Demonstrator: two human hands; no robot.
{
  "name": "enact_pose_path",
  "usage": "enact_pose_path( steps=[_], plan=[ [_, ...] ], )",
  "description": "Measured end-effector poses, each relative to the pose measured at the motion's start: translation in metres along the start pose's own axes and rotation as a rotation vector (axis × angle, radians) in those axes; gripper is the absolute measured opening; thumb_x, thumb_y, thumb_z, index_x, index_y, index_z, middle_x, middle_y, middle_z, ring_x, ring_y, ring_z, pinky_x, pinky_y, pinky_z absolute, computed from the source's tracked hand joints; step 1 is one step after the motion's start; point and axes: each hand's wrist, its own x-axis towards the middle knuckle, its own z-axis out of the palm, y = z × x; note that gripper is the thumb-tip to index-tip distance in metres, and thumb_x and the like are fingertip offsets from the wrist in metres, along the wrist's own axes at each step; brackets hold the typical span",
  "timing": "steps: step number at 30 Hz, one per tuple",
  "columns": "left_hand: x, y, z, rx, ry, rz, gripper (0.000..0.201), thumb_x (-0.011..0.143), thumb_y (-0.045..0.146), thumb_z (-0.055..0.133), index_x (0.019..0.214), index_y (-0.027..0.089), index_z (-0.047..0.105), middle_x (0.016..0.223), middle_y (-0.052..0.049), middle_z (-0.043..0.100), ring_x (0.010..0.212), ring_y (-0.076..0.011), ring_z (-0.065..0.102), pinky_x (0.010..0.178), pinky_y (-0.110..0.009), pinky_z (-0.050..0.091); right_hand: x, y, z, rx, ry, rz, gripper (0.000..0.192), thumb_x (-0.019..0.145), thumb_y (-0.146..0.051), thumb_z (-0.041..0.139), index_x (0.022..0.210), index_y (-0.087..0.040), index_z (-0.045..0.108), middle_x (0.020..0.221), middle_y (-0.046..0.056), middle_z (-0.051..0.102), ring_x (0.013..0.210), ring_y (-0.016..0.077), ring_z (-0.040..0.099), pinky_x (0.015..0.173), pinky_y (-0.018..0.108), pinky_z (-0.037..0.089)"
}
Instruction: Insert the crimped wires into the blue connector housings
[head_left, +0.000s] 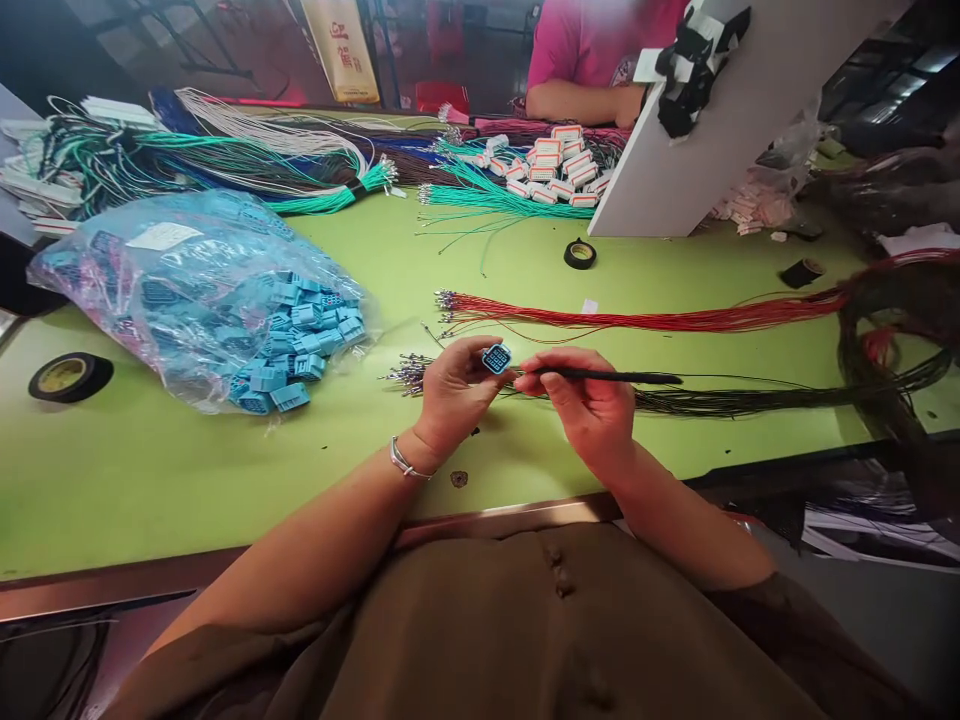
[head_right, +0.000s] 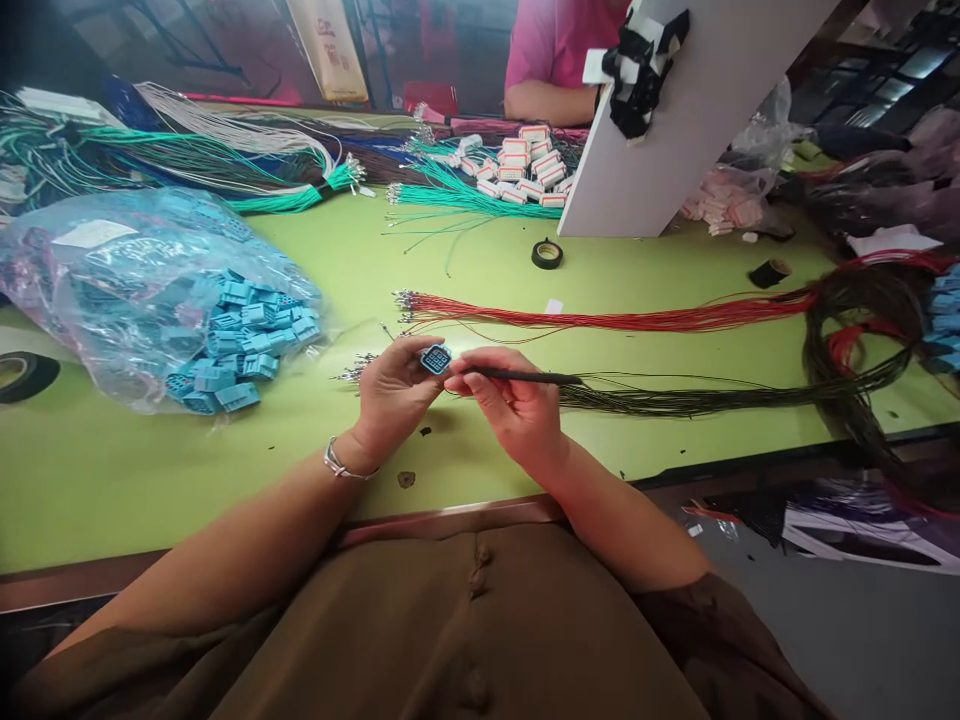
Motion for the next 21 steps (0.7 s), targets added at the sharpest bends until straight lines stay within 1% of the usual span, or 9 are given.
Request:
enact_pose_path(
  steps=[4,7,12,16,21],
  plan=[
    [-0.001,-0.001,0.002,0.012,-0.003,-0.035,0.038,0.067,0.019,0.081,0.099,0.019,0.06,0.085,-0.002,0.069,0.075,-0.0117,0.069,0.069,-0.023,0.058,-0.006,0.004,0.0,-0.064,-0.004,-0.066,0.015,0.098,-0.022,0.051,0.107,-0.024,0.062,0.106,0.004,0.071,0.092,0.0146,0.073,0.082,0.033,0.065],
    [-0.002,-0.001,0.002,0.032,0.002,-0.042,0.038,0.065,0.015,0.08,0.096,0.019,0.058,0.085,0.0,0.068,0.074,-0.0109,0.069,0.068,-0.022,0.058,-0.007,0.005,0.001,-0.119,-0.028,-0.09,0.014,0.099,-0.023,0.05,0.107,-0.024,0.061,0.106,0.004,0.071,0.095,0.0148,0.072,0.085,0.034,0.064],
    [-0.002,-0.003,0.004,0.023,0.01,-0.049,0.037,0.064,0.013,0.079,0.094,0.02,0.059,0.084,0.0,0.068,0.073,-0.0105,0.069,0.068,-0.021,0.057,-0.007,0.008,0.004,-0.126,-0.025,-0.06,0.015,0.101,-0.026,0.045,0.106,-0.023,0.058,0.103,0.003,0.069,0.089,0.0123,0.072,0.081,0.031,0.064],
    [-0.002,-0.003,0.004,-0.003,0.006,-0.073,0.04,0.061,0.014,0.082,0.092,0.02,0.058,0.084,0.0,0.068,0.074,-0.0112,0.069,0.068,-0.022,0.058,-0.007,0.009,0.003,-0.109,-0.036,-0.073,0.015,0.101,-0.026,0.045,0.108,-0.024,0.058,0.105,0.004,0.069,0.094,0.0139,0.071,0.082,0.033,0.064],
    [-0.002,-0.001,0.004,0.011,0.007,-0.08,0.04,0.059,0.015,0.084,0.09,0.02,0.059,0.081,0.001,0.067,0.07,-0.01,0.067,0.064,-0.021,0.056,-0.006,0.013,0.002,-0.149,-0.059,-0.05,0.016,0.1,-0.029,0.046,0.109,-0.025,0.058,0.106,0.005,0.069,0.095,0.0144,0.071,0.084,0.033,0.063]
  ],
)
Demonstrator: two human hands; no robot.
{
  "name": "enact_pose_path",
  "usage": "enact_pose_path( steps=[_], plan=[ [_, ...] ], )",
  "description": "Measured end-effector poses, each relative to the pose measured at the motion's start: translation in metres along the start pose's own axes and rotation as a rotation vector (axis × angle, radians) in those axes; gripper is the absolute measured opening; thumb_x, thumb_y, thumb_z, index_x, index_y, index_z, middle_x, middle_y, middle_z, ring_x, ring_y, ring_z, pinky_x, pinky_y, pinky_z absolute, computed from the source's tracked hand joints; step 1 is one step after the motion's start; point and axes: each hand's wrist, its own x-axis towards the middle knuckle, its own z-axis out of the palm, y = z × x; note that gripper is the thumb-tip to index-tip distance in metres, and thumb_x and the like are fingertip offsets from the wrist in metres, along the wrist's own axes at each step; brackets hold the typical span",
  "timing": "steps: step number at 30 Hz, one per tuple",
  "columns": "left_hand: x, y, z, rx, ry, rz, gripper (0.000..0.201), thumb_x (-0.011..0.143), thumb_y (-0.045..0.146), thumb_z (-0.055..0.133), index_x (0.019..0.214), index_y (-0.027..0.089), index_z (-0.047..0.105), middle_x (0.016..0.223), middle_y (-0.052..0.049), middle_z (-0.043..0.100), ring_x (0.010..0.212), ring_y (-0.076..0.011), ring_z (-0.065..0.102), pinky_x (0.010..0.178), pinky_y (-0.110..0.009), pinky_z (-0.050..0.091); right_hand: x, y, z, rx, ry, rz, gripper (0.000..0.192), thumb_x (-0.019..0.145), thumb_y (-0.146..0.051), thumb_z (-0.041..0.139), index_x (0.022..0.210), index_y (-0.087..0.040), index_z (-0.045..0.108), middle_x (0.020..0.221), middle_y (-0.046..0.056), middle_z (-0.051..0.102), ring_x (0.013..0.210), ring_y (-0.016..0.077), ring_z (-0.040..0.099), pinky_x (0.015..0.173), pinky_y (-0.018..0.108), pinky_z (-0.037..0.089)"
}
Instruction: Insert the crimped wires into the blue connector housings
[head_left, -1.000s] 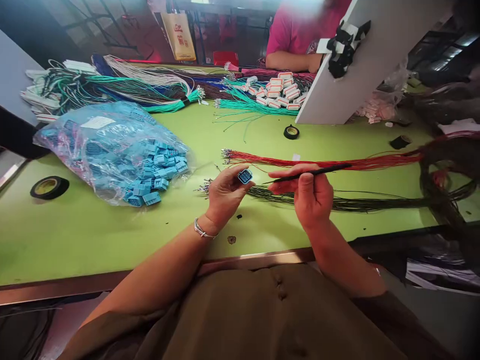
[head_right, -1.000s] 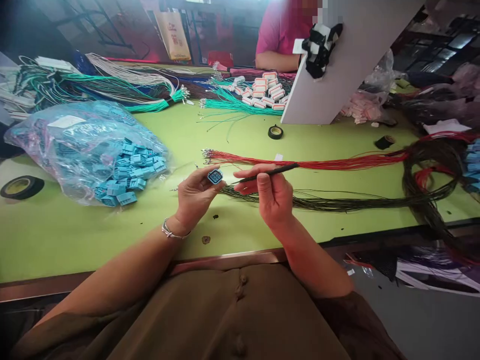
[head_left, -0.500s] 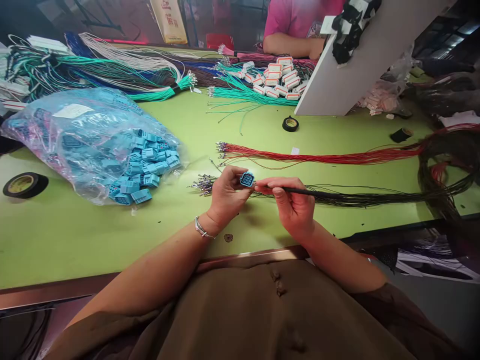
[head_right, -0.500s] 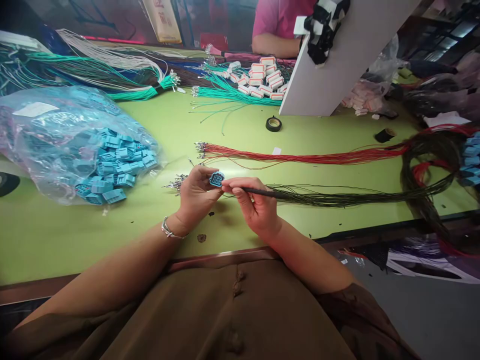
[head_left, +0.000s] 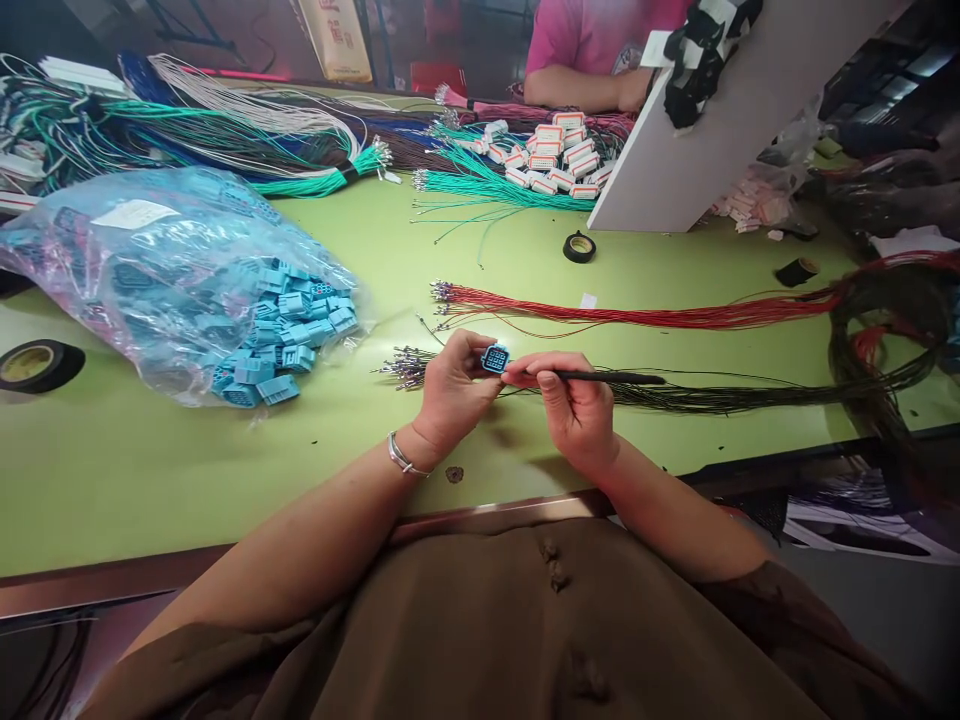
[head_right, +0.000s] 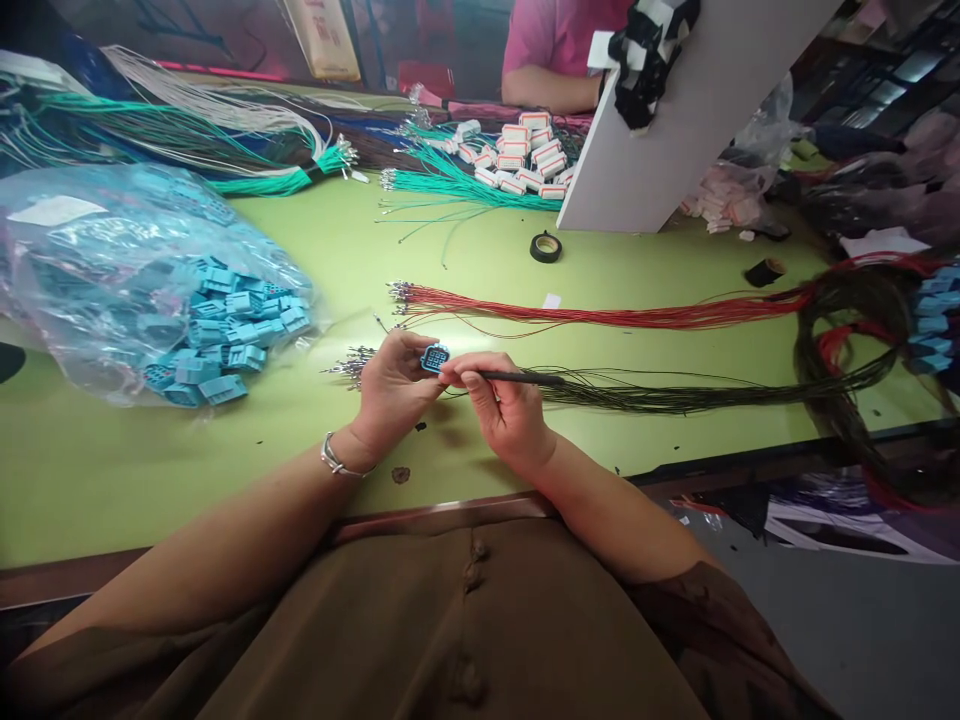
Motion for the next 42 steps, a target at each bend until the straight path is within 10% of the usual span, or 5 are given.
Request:
enact_pose_path(
  steps=[42],
  plan=[
    [-0.0012,0.0066,-0.0014,0.058,0.032,0.026,0.036,0.061,0.013,0.079,0.09,0.019,0.058,0.08,0.001,0.069,0.071,-0.0112,0.068,0.065,-0.022,0.057,-0.0027,-0.0012,0.0001,-0.075,0.016,-0.098,0.016,0.098,-0.024,0.048,0.107,-0.025,0.061,0.107,0.007,0.071,0.099,0.0184,0.07,0.086,0.041,0.062]
  ],
)
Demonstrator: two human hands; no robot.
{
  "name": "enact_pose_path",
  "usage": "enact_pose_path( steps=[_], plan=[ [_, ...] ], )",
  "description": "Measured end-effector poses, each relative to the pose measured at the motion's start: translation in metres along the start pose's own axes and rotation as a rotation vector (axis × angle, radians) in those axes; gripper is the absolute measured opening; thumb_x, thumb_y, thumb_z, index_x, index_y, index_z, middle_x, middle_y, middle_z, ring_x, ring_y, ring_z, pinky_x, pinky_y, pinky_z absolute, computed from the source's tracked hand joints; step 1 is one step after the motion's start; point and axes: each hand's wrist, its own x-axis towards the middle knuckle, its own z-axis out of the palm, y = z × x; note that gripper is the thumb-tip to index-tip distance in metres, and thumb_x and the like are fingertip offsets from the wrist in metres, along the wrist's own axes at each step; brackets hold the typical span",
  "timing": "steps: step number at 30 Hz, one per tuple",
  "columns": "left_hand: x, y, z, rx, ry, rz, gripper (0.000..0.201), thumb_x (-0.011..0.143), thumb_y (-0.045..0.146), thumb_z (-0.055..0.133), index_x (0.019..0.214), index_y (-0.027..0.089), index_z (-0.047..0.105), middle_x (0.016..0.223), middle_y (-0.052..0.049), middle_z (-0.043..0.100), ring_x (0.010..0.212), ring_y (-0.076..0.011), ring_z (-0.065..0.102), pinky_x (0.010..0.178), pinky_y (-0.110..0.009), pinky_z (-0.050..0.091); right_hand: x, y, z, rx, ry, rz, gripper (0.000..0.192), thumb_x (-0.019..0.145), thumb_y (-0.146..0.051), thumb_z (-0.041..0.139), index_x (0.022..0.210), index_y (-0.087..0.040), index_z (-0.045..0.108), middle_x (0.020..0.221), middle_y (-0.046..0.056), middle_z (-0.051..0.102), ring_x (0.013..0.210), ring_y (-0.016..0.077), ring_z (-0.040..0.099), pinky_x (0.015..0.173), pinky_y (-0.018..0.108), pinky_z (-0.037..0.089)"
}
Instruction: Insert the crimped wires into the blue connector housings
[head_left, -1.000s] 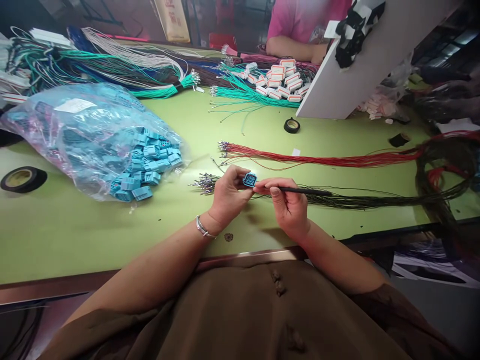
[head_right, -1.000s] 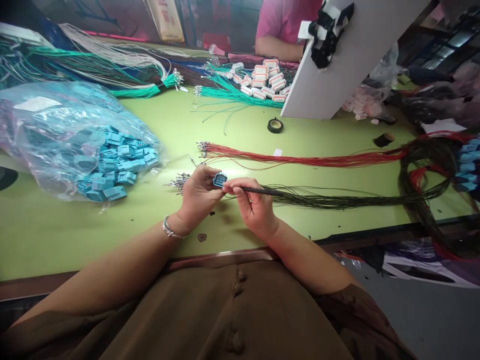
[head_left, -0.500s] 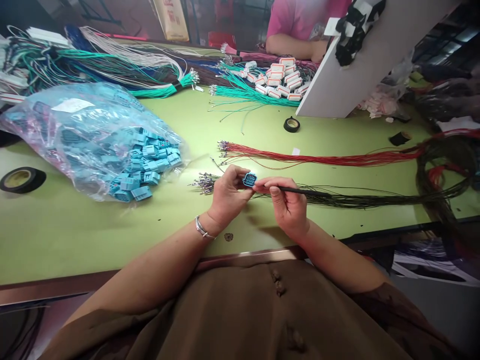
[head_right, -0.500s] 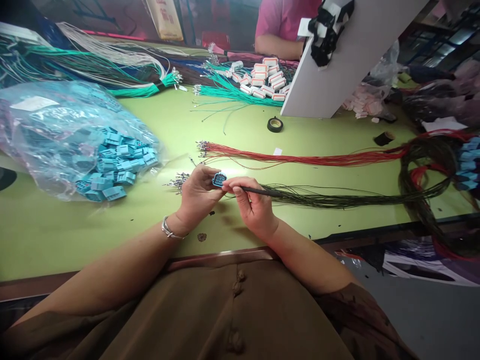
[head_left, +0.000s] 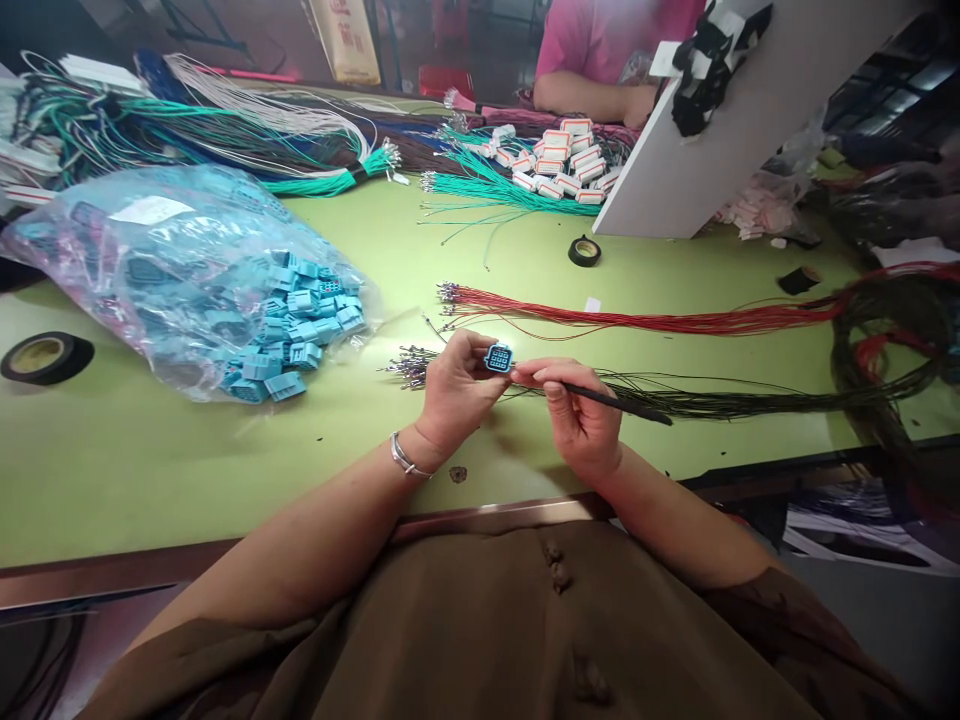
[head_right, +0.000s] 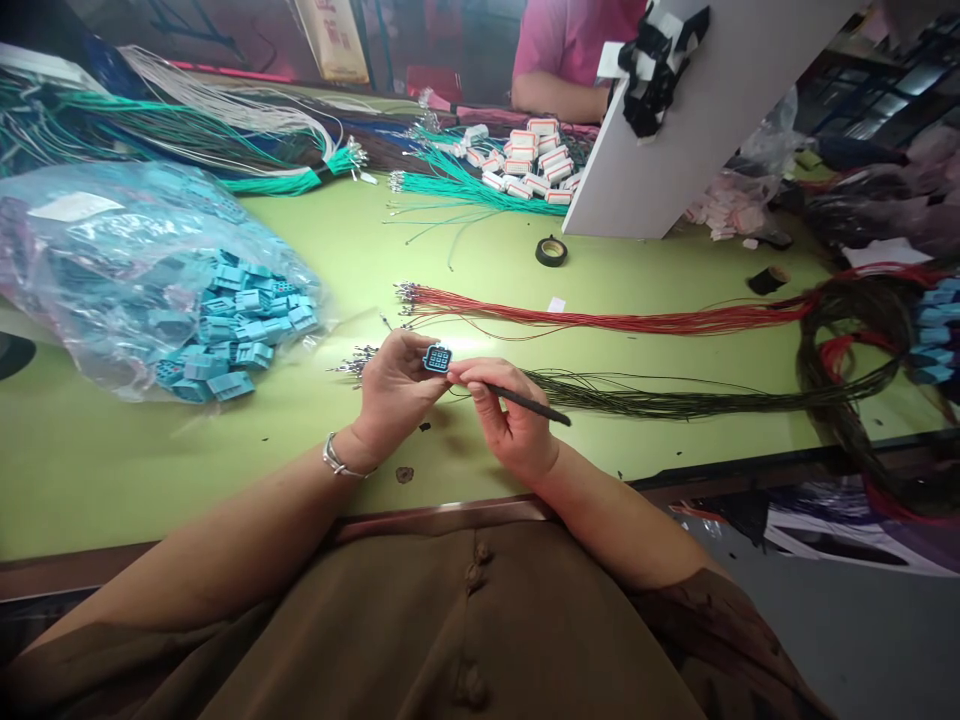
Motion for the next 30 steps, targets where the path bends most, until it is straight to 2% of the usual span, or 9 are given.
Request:
enact_pose_path(
  steps=[13,24,27,30],
  plan=[
    [-0.0009,-0.0014,-0.0013,-0.021,-0.014,0.0,0.039,0.061,0.011,0.08,0.093,0.02,0.06,0.085,0.0,0.07,0.074,-0.0123,0.07,0.067,-0.023,0.058,-0.0014,0.0015,0.0016,0.034,-0.015,0.043,0.016,0.098,-0.025,0.048,0.107,-0.025,0.062,0.108,0.007,0.07,0.1,0.018,0.069,0.089,0.041,0.062],
    [-0.0006,-0.0011,-0.0014,-0.048,-0.01,0.028,0.039,0.061,0.01,0.08,0.093,0.018,0.06,0.085,0.0,0.07,0.074,-0.0111,0.07,0.067,-0.021,0.057,-0.0014,0.0022,0.001,0.043,-0.035,-0.016,0.018,0.097,-0.019,0.049,0.109,-0.023,0.062,0.108,0.008,0.071,0.104,0.0192,0.068,0.091,0.043,0.061],
    [-0.001,-0.0013,-0.0017,-0.046,-0.022,0.037,0.037,0.066,0.014,0.08,0.098,0.017,0.062,0.088,-0.002,0.071,0.077,-0.0123,0.07,0.07,-0.023,0.058,-0.0008,-0.0001,0.0003,0.099,-0.001,0.015,0.017,0.098,-0.02,0.049,0.109,-0.023,0.061,0.109,0.007,0.07,0.1,0.0177,0.07,0.087,0.04,0.063],
    [-0.0007,-0.0013,-0.0036,0.017,-0.05,0.12,0.036,0.074,0.019,0.078,0.108,0.017,0.067,0.097,-0.006,0.072,0.084,-0.0138,0.07,0.077,-0.026,0.059,0.0006,-0.0027,-0.0021,0.124,0.031,0.039,0.017,0.096,-0.02,0.054,0.111,-0.024,0.061,0.109,0.006,0.07,0.1,0.0178,0.07,0.087,0.039,0.063]
  ],
)
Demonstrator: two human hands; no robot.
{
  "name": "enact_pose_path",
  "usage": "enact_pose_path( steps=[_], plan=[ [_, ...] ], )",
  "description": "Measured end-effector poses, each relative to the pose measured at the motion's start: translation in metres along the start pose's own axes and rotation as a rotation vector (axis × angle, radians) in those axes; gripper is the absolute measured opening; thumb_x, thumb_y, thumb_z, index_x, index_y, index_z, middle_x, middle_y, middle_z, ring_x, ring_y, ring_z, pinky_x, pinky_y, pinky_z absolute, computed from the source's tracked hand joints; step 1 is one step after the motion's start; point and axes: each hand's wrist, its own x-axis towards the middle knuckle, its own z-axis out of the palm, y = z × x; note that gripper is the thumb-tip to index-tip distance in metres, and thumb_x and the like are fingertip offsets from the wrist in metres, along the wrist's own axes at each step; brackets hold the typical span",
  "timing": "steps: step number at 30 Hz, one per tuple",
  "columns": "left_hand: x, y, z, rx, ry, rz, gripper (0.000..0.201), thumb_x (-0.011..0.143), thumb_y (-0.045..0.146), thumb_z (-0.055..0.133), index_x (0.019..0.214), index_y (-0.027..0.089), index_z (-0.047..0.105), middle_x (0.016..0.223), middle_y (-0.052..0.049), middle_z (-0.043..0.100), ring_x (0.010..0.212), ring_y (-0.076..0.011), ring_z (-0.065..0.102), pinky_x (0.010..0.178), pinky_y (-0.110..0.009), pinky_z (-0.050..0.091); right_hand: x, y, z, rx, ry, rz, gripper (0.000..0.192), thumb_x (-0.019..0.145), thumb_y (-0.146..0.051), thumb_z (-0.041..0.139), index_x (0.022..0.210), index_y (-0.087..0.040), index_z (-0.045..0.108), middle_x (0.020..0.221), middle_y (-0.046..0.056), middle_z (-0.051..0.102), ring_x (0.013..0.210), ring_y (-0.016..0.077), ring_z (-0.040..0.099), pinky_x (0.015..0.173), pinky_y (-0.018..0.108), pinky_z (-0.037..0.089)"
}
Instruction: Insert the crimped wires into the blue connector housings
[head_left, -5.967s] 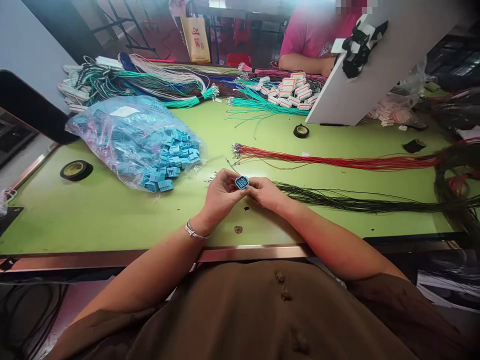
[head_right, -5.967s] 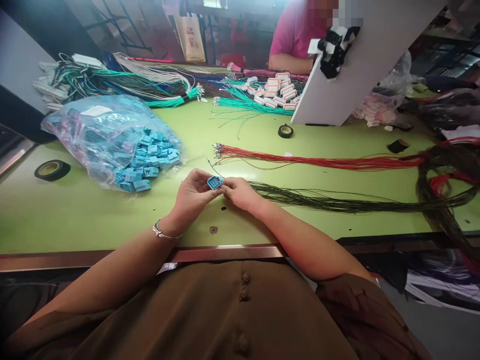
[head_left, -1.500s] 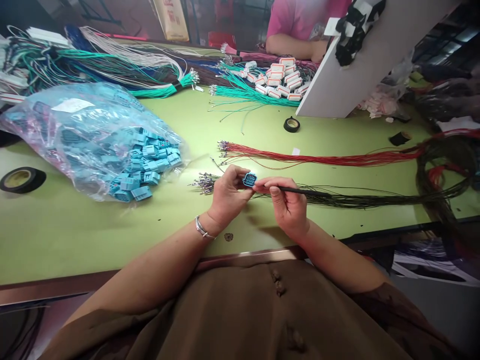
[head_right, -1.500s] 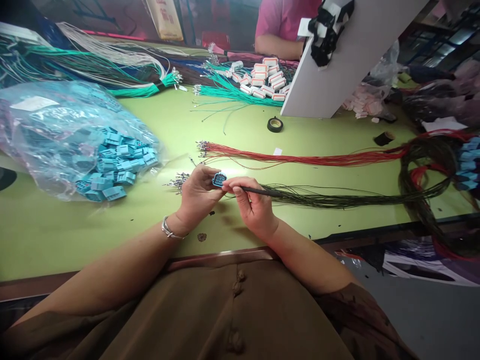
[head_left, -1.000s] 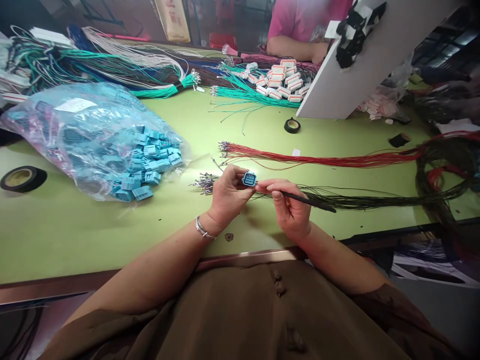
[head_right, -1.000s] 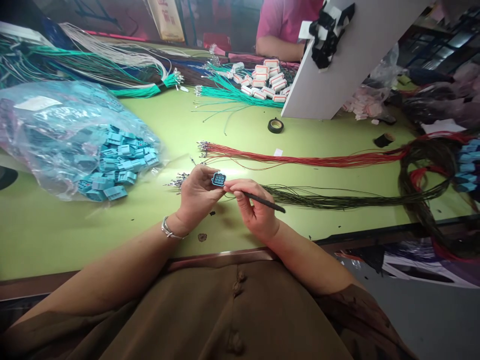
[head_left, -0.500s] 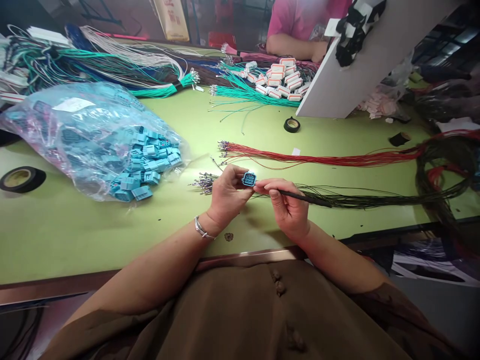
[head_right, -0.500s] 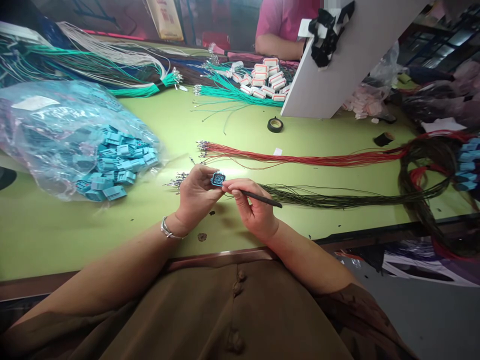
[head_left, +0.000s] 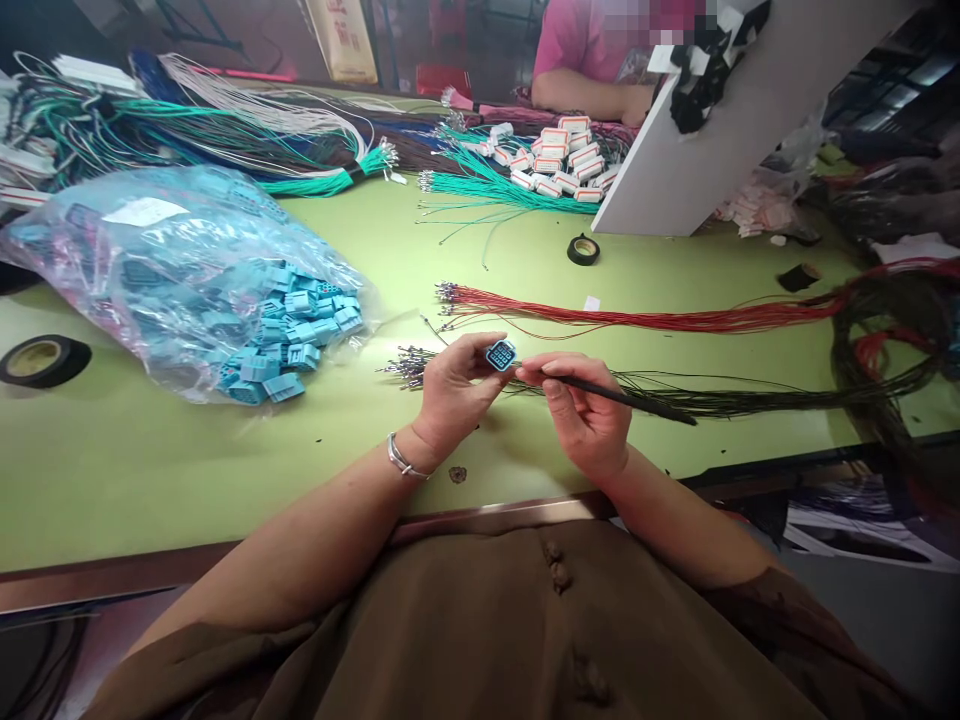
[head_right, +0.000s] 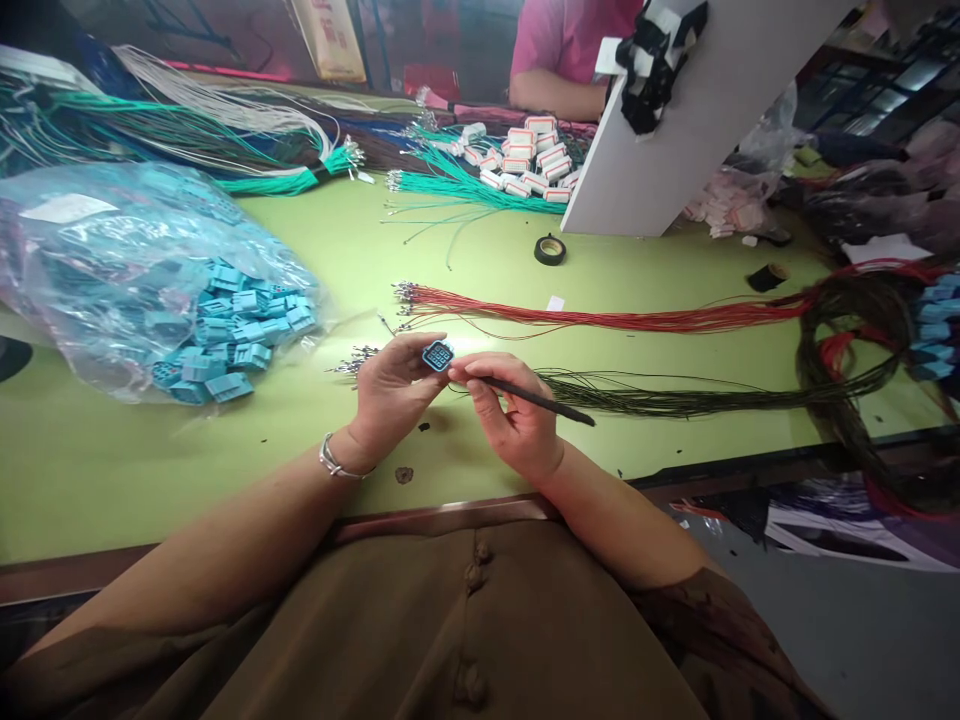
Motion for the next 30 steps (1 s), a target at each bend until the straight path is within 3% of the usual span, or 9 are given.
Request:
enact_pose_path(
  steps=[5,13,19,30],
  plan=[
    [0.003,-0.001,-0.005,0.058,-0.107,0.106,0.043,0.08,0.021,0.075,0.122,0.025,0.068,0.104,-0.006,0.069,0.087,-0.014,0.064,0.076,-0.025,0.056,0.002,-0.003,-0.004,-0.022,0.064,0.023,0.016,0.096,-0.019,0.054,0.109,-0.024,0.061,0.103,0.003,0.07,0.085,0.0132,0.071,0.078,0.031,0.064],
    [0.002,0.001,-0.004,-0.1,-0.334,-0.043,0.057,0.087,0.026,0.068,0.142,0.029,0.054,0.101,-0.005,0.067,0.082,-0.0142,0.059,0.081,-0.031,0.053,0.005,-0.004,-0.002,-0.018,0.05,0.009,0.013,0.097,-0.019,0.052,0.107,-0.023,0.06,0.096,0.002,0.069,0.075,0.0102,0.068,0.068,0.027,0.06],
    [-0.001,0.004,-0.005,-0.118,-0.479,-0.046,0.061,0.09,0.027,0.064,0.148,0.032,0.045,0.107,-0.004,0.066,0.087,-0.0132,0.059,0.088,-0.031,0.052,0.005,-0.005,-0.004,-0.104,0.038,0.006,0.01,0.097,-0.02,0.053,0.103,-0.022,0.06,0.094,0.002,0.067,0.071,0.0093,0.065,0.066,0.026,0.058],
    [0.001,0.011,-0.006,-0.262,-0.577,-0.078,0.059,0.092,0.022,0.059,0.148,0.03,0.044,0.107,-0.005,0.069,0.091,-0.0138,0.06,0.091,-0.03,0.052,0.005,-0.008,-0.002,-0.039,0.053,0.004,0.01,0.097,-0.019,0.052,0.102,-0.021,0.06,0.09,0.001,0.066,0.069,0.0087,0.064,0.065,0.025,0.057]
  ],
)
